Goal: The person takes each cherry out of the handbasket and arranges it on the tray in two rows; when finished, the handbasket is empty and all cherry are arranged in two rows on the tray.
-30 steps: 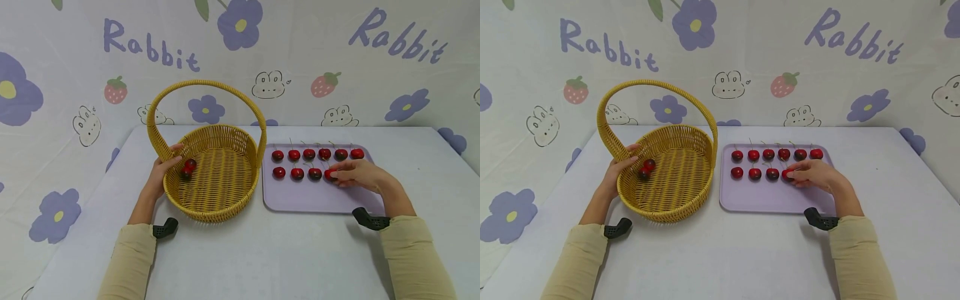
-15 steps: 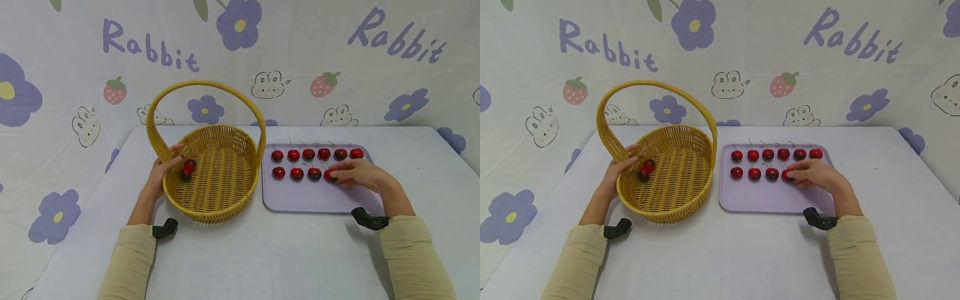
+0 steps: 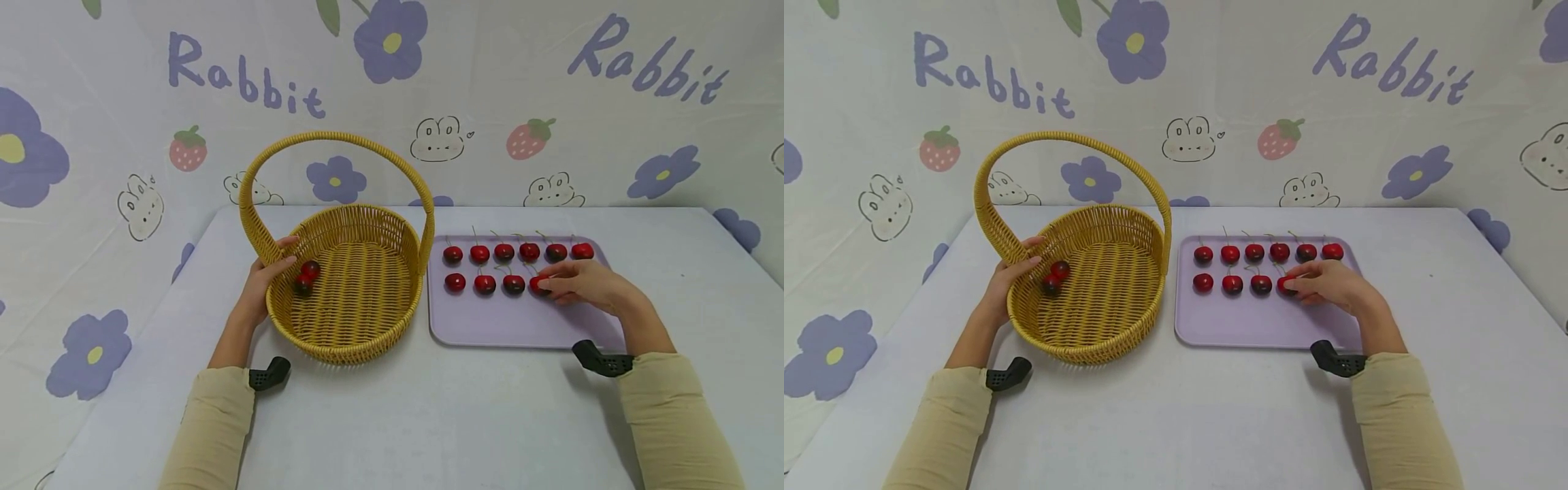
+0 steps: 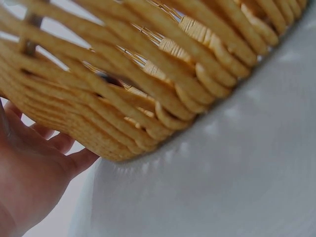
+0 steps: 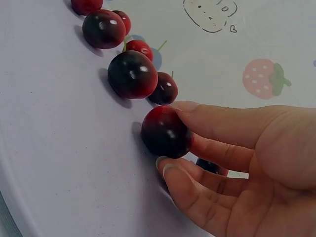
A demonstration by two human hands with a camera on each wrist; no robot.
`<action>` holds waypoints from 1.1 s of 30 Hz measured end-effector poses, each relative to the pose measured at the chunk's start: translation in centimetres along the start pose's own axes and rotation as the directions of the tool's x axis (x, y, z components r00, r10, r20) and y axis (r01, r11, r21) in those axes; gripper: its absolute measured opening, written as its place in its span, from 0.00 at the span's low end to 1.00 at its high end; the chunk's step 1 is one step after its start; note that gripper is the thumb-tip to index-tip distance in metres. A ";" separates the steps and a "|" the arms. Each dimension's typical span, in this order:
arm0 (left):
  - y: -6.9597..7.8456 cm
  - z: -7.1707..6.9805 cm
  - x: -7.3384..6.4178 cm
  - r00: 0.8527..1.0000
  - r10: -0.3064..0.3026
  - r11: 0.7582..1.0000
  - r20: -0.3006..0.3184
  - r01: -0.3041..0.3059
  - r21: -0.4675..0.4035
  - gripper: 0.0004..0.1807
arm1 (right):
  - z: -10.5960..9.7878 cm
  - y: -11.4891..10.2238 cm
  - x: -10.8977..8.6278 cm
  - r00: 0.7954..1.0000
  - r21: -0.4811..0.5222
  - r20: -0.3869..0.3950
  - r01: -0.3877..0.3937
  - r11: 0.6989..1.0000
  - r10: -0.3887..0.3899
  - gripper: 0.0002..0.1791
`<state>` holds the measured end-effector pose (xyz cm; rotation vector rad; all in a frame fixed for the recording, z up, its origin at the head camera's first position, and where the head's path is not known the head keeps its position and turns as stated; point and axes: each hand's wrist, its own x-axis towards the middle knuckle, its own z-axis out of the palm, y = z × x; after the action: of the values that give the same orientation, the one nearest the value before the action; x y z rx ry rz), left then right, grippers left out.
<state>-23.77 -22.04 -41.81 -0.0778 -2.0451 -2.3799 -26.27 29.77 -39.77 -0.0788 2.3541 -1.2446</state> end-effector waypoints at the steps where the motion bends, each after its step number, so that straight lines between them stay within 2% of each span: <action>1: 0.0 0.0 0.0 1.000 0.000 1.000 0.000 0.000 0.002 0.24 | 0.0 0.0 0.0 1.000 -0.006 -0.001 0.000 1.000 0.000 0.30; 16: 0.0 -0.1 0.0 1.000 -0.001 1.000 0.002 0.001 0.011 0.23 | -0.1 -0.6 -0.5 0.999 -0.031 -0.021 -0.027 0.999 0.027 0.32; 26: -0.1 -0.1 0.0 1.000 0.009 1.000 0.011 -0.009 -0.012 0.23 | 0.0 -1.1 -0.9 1.000 0.020 -0.010 -0.024 1.000 0.024 0.30; 33: -0.2 -0.2 0.0 1.000 0.009 1.000 0.009 -0.009 -0.004 0.24 | 0.0 -1.1 -1.0 1.000 -0.019 -0.011 -0.018 1.000 0.017 0.30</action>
<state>-23.80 -22.18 -42.07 -0.0980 -2.0389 -2.3830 -25.57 29.37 -38.58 -0.0575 2.3716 -1.2172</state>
